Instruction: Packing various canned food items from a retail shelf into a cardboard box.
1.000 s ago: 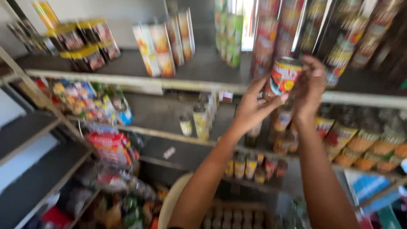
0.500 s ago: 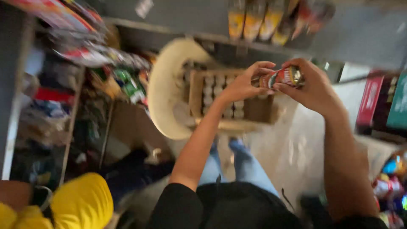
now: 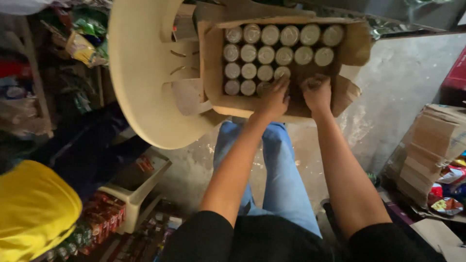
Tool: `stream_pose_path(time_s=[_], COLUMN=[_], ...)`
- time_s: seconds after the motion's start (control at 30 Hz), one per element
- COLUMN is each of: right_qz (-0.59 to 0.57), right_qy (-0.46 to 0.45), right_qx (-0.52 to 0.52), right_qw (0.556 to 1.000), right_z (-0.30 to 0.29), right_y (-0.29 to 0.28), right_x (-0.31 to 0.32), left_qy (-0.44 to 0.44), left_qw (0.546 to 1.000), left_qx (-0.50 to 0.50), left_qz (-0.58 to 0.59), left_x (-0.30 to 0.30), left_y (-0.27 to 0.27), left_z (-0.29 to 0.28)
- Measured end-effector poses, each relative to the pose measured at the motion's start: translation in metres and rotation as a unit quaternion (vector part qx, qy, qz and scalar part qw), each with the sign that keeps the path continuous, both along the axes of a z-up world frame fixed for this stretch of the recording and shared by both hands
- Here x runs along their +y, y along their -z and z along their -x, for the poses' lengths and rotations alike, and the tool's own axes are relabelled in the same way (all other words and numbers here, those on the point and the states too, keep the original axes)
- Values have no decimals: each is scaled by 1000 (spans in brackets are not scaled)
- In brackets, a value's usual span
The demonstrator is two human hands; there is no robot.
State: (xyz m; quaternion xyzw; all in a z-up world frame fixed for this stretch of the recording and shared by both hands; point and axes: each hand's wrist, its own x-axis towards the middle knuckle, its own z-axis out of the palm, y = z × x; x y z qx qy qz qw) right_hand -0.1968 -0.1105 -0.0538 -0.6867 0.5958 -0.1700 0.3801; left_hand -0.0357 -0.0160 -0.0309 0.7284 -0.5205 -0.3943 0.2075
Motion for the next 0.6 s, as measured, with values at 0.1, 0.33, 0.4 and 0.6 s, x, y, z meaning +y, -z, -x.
stream_pose_path(time_s=[0.1, 0.33, 0.4, 0.6], right_qz=[-132, -340, -316, -274], right_qy=[104, 208, 196, 207], right_qx=[-97, -315, -262, -186], right_qw=[981, 861, 890, 921], right_z=[-15, -12, -15, -13], right_y=[25, 42, 47, 82], right_x=[-9, -23, -29, -28], left_qy=[84, 104, 114, 113], left_qw=[992, 975, 969, 966], left_qx=[-59, -20, -18, -5], left_qz=[-74, -196, -218, -232], left_x=[-15, -24, -28, -30], left_y=[-30, -45, -42, -60], left_z=[-3, -5, -6, -10])
